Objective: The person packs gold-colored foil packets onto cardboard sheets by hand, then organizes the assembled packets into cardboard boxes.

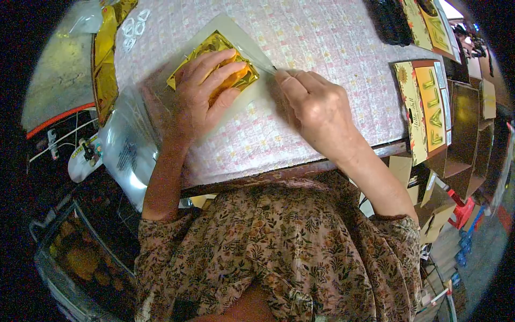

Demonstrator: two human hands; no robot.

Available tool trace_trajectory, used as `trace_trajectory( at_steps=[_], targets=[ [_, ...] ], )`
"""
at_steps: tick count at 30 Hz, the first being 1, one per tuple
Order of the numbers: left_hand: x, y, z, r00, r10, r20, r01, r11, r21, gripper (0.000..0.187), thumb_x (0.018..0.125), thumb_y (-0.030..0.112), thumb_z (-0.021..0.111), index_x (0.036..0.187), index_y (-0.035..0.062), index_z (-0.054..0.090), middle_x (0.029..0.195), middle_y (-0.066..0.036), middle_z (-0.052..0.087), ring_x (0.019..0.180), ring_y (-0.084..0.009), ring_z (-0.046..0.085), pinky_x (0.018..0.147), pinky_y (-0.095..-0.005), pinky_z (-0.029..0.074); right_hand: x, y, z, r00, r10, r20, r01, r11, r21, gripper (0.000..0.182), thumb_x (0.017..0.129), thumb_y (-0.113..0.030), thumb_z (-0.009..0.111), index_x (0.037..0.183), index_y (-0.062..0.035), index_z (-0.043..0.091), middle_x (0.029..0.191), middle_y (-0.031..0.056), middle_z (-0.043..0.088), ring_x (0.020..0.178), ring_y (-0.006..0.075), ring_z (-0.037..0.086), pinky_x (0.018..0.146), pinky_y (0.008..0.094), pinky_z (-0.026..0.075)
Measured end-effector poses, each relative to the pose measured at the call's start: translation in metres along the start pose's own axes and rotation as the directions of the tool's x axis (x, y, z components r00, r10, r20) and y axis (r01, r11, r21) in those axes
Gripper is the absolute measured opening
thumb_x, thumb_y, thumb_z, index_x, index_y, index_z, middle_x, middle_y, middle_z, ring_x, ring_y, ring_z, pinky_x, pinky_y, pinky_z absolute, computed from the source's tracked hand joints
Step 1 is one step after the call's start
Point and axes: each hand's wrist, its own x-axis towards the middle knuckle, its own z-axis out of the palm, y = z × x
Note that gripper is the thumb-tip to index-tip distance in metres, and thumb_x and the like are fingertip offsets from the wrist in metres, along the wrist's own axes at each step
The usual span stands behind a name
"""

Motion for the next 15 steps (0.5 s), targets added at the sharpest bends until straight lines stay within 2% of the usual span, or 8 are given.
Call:
trace_trajectory(
  at_steps=[4, 9, 15],
  targets=[
    [-0.001, 0.000, 0.001, 1.000, 0.001, -0.001, -0.001, 1.000, 0.005, 0.042, 0.088, 0.034, 0.078, 0.127, 0.0207, 0.071, 0.137, 0.000, 0.062, 0.127, -0.0209, 0.055, 0.109, -0.0429, 0.037, 0.004, 0.001, -0.006, 0.998, 0.019, 0.053, -0.021, 0.999, 0.044, 0.024, 0.083, 0.001, 0.079, 0.107, 0.0069, 0.074, 0.079, 0.0159, 0.073, 0.063, 0.0222, 0.070, 0.050, 0.0335, 0.059],
    [0.000, -0.002, 0.002, 1.000, 0.012, -0.010, -0.012, 1.000, 0.006, 0.042, 0.087, 0.034, 0.079, 0.126, 0.0207, 0.072, 0.137, 0.000, 0.062, 0.127, -0.0209, 0.056, 0.109, -0.0429, 0.037, 0.001, 0.011, -0.003, 0.997, 0.008, 0.072, -0.015, 0.995, 0.100, 0.029, 0.082, 0.002, 0.080, 0.110, 0.0075, 0.073, 0.095, 0.0194, 0.076, 0.075, 0.0243, 0.075, 0.058, 0.0326, 0.063],
    [0.000, -0.001, 0.001, 1.000, 0.010, -0.012, -0.011, 1.000, -0.010, 0.042, 0.086, 0.034, 0.079, 0.126, 0.0213, 0.072, 0.137, 0.000, 0.062, 0.127, -0.0214, 0.056, 0.109, -0.0429, 0.037, 0.003, 0.009, -0.001, 0.993, 0.021, 0.115, -0.031, 0.996, 0.080, 0.033, 0.081, 0.003, 0.080, 0.113, 0.0061, 0.073, 0.101, 0.0204, 0.076, 0.080, 0.0264, 0.076, 0.063, 0.0338, 0.064]
  ],
)
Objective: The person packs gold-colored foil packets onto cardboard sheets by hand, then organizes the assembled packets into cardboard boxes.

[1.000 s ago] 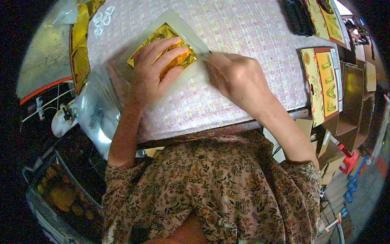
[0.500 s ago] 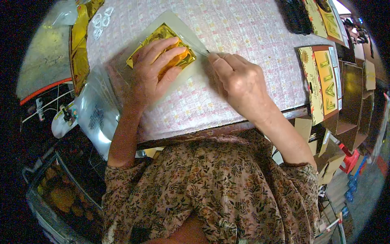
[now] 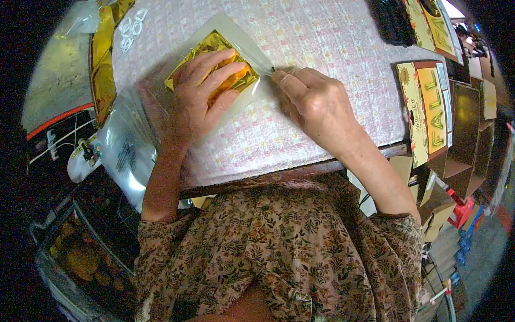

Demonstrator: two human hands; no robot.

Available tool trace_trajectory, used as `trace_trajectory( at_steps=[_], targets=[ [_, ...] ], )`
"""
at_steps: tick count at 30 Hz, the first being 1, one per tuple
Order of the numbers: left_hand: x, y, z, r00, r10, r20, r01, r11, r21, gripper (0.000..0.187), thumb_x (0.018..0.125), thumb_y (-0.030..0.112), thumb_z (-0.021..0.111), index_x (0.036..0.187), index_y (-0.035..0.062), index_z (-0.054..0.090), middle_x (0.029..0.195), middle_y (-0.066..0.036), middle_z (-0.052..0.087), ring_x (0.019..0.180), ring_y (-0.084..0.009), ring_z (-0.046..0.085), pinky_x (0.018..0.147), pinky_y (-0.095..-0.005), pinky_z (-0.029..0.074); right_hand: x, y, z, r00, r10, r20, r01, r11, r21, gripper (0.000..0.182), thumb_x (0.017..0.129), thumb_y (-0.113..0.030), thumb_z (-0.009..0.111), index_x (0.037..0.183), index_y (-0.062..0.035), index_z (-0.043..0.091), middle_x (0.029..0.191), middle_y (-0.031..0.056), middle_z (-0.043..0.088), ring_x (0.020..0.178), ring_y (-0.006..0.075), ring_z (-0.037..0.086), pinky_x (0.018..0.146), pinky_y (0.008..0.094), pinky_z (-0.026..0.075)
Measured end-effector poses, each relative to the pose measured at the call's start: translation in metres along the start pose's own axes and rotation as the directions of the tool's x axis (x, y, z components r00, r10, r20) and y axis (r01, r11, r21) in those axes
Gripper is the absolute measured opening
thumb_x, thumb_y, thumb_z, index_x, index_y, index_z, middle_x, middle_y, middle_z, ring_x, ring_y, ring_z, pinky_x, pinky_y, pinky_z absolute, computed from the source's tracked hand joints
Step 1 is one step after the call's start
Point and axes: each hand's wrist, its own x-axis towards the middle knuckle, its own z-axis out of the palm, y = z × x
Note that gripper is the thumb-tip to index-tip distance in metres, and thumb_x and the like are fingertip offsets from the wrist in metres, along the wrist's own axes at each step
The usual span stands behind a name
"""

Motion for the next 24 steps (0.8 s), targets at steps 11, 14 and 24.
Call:
trace_trajectory(
  at_steps=[11, 14, 24],
  targets=[
    [0.000, 0.001, 0.000, 1.000, -0.012, 0.012, 0.011, 1.000, 0.029, 0.041, 0.089, 0.036, 0.076, 0.127, 0.0240, 0.071, 0.139, 0.001, 0.061, 0.127, -0.0209, 0.054, 0.109, -0.0430, 0.037, -0.012, -0.013, -0.016, 0.987, 0.147, -0.060, -0.139, 0.982, 0.127, 0.026, 0.084, 0.004, 0.077, 0.109, 0.0066, 0.073, 0.085, 0.0159, 0.074, 0.067, 0.0189, 0.071, 0.055, 0.0312, 0.056],
    [-0.001, 0.000, 0.000, 1.000, 0.002, 0.007, -0.002, 0.999, 0.044, 0.041, 0.088, 0.035, 0.076, 0.127, 0.0233, 0.071, 0.138, 0.001, 0.061, 0.127, -0.0214, 0.054, 0.108, -0.0436, 0.037, -0.017, -0.015, -0.015, 0.985, 0.149, -0.092, -0.141, 0.986, 0.088, 0.025, 0.084, 0.005, 0.075, 0.109, 0.0065, 0.073, 0.081, 0.0143, 0.073, 0.064, 0.0174, 0.069, 0.053, 0.0312, 0.054],
    [0.000, 0.002, -0.002, 1.000, -0.008, 0.025, 0.007, 0.999, 0.033, 0.042, 0.086, 0.033, 0.078, 0.126, 0.0221, 0.072, 0.138, 0.000, 0.061, 0.127, -0.0221, 0.054, 0.108, -0.0439, 0.037, -0.008, -0.016, -0.011, 0.993, 0.093, -0.074, -0.093, 0.996, 0.007, 0.022, 0.081, 0.001, 0.077, 0.102, 0.0039, 0.071, 0.092, 0.0180, 0.075, 0.076, 0.0321, 0.074, 0.065, 0.0389, 0.062]
  ],
)
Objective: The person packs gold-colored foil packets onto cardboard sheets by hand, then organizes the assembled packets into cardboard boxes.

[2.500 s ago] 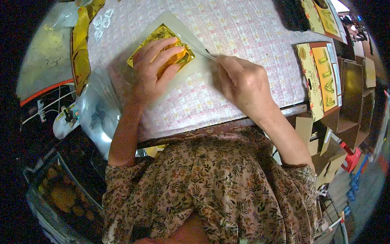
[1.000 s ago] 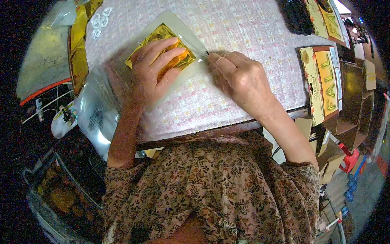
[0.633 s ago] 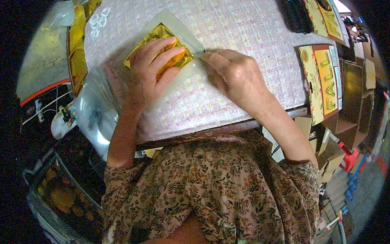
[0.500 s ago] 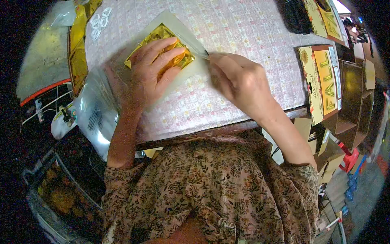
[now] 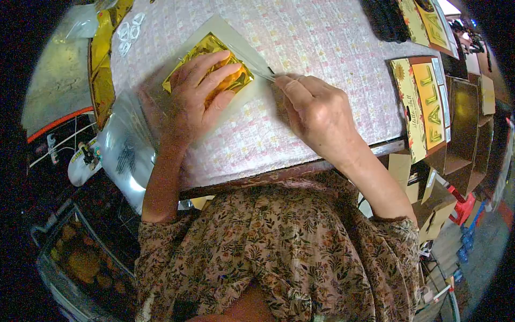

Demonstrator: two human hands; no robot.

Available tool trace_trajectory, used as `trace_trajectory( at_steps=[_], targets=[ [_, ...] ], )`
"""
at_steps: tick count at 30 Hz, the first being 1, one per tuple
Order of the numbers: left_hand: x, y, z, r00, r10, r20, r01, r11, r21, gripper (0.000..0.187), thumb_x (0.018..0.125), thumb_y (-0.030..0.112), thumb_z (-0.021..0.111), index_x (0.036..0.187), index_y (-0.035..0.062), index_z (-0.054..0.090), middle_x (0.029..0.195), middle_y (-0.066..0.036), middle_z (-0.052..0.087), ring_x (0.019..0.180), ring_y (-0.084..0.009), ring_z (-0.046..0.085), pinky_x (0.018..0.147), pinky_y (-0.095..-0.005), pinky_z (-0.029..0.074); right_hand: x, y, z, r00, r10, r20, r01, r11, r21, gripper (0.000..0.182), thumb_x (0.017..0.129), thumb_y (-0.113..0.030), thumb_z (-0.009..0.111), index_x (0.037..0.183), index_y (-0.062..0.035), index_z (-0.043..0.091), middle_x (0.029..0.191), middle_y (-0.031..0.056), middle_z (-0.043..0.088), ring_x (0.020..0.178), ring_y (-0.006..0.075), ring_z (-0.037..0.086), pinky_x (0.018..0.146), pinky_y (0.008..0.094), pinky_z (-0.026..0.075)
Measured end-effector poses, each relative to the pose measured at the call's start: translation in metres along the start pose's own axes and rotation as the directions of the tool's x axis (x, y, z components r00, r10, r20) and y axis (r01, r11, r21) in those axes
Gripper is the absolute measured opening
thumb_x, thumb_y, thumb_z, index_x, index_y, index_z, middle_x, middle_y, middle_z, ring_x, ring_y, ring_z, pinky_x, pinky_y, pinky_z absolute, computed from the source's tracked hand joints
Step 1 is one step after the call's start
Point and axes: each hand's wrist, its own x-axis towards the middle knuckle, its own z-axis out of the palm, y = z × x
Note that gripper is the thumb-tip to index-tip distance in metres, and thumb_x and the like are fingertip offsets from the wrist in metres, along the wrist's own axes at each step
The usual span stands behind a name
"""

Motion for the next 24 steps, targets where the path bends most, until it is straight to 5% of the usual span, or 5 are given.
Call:
trace_trajectory(
  at_steps=[13, 24],
  targets=[
    [0.001, 0.001, 0.000, 1.000, 0.001, 0.002, -0.001, 1.000, 0.012, 0.044, 0.084, 0.034, 0.079, 0.126, 0.0229, 0.072, 0.138, 0.000, 0.061, 0.126, -0.0228, 0.055, 0.108, -0.0442, 0.037, 0.009, 0.008, 0.004, 0.997, -0.055, 0.060, 0.052, 0.998, 0.045, 0.023, 0.083, 0.006, 0.076, 0.106, 0.0088, 0.072, 0.088, 0.0193, 0.074, 0.069, 0.0256, 0.072, 0.057, 0.0352, 0.060],
    [0.000, 0.002, -0.001, 1.000, -0.014, 0.006, 0.014, 1.000, 0.004, 0.043, 0.084, 0.035, 0.080, 0.125, 0.0234, 0.073, 0.138, 0.001, 0.061, 0.126, -0.0221, 0.055, 0.109, -0.0442, 0.037, 0.016, 0.014, 0.007, 0.989, 0.065, 0.132, -0.084, 0.986, 0.145, 0.024, 0.086, 0.005, 0.075, 0.109, 0.0046, 0.076, 0.104, 0.0200, 0.077, 0.083, 0.0266, 0.076, 0.068, 0.0341, 0.064]
  ],
)
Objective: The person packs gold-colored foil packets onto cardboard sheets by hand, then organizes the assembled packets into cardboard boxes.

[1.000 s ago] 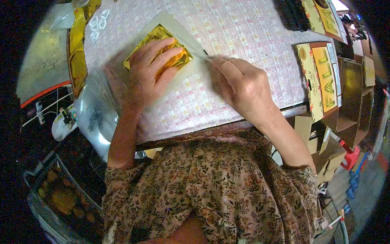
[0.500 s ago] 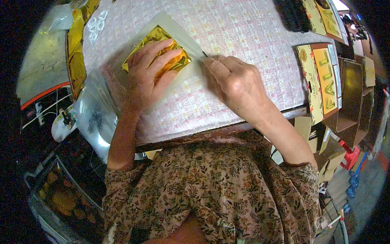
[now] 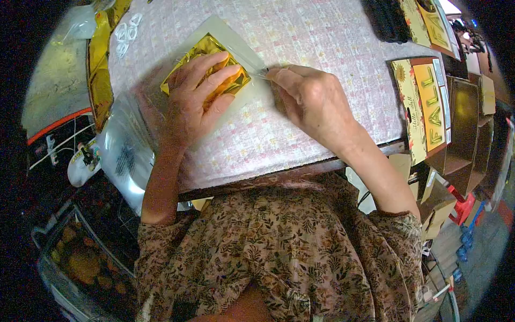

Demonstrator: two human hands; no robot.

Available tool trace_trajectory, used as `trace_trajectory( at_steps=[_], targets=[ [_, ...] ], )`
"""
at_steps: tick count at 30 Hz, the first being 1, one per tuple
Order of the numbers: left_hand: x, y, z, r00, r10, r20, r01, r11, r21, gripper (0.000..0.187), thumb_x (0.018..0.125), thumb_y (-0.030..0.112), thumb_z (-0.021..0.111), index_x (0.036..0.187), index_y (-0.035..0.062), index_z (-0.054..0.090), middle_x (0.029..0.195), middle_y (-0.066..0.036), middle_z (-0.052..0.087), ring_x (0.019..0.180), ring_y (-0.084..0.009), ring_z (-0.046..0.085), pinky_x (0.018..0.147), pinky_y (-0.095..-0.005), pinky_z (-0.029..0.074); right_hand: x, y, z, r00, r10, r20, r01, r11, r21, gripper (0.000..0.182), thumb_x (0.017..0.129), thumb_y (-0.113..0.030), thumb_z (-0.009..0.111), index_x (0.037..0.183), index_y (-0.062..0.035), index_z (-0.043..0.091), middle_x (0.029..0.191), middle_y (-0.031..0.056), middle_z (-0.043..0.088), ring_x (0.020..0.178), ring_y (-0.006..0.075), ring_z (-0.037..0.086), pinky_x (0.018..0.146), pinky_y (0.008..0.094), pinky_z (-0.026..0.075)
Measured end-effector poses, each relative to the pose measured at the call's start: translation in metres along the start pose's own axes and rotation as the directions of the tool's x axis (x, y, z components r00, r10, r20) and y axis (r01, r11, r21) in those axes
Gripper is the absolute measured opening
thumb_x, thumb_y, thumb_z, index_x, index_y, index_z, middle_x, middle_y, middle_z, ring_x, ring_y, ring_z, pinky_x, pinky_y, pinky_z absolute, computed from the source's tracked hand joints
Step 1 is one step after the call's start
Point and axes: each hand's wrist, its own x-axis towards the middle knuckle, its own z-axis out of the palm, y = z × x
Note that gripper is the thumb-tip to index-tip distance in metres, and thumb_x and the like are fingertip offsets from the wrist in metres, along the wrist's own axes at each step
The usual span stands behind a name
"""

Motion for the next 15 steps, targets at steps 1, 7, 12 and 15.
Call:
trace_trajectory(
  at_steps=[1, 7, 12, 15],
  targets=[
    [0.000, 0.000, 0.000, 1.000, 0.002, 0.000, -0.002, 1.000, 0.007, 0.043, 0.084, 0.035, 0.080, 0.125, 0.0236, 0.074, 0.138, 0.001, 0.061, 0.126, -0.0221, 0.055, 0.109, -0.0443, 0.037, 0.002, -0.001, -0.001, 1.000, 0.000, 0.000, 0.000, 1.000, -0.001, 0.024, 0.086, 0.005, 0.075, 0.109, 0.0046, 0.076, 0.104, 0.0200, 0.077, 0.083, 0.0266, 0.076, 0.068, 0.0341, 0.064],
    [0.000, -0.001, 0.001, 1.000, 0.010, -0.003, -0.010, 1.000, 0.012, 0.044, 0.084, 0.035, 0.080, 0.126, 0.0244, 0.074, 0.138, 0.001, 0.061, 0.125, -0.0220, 0.055, 0.109, -0.0445, 0.037, 0.008, 0.002, -0.003, 0.994, 0.082, 0.070, -0.085, 0.995, 0.047, 0.024, 0.087, 0.005, 0.074, 0.111, 0.0033, 0.075, 0.106, 0.0173, 0.077, 0.084, 0.0245, 0.076, 0.074, 0.0346, 0.063],
    [0.000, 0.000, 0.001, 1.000, 0.020, -0.012, -0.019, 0.999, 0.033, 0.044, 0.085, 0.036, 0.079, 0.126, 0.0249, 0.073, 0.138, 0.001, 0.060, 0.125, -0.0218, 0.055, 0.107, -0.0445, 0.037, 0.007, -0.001, -0.010, 0.974, 0.178, 0.142, -0.194, 0.975, 0.109, 0.025, 0.090, 0.002, 0.072, 0.115, 0.0043, 0.073, 0.103, 0.0163, 0.078, 0.083, 0.0236, 0.075, 0.075, 0.0352, 0.062],
    [0.000, 0.002, 0.000, 1.000, 0.006, -0.002, -0.006, 0.999, 0.043, 0.043, 0.086, 0.038, 0.078, 0.127, 0.0249, 0.073, 0.138, 0.001, 0.060, 0.125, -0.0217, 0.055, 0.107, -0.0447, 0.038, -0.005, -0.014, -0.028, 0.961, 0.236, 0.146, -0.242, 0.970, 0.024, 0.020, 0.093, -0.001, 0.071, 0.112, 0.0033, 0.074, 0.101, 0.0154, 0.078, 0.081, 0.0262, 0.075, 0.077, 0.0348, 0.062]
  ],
)
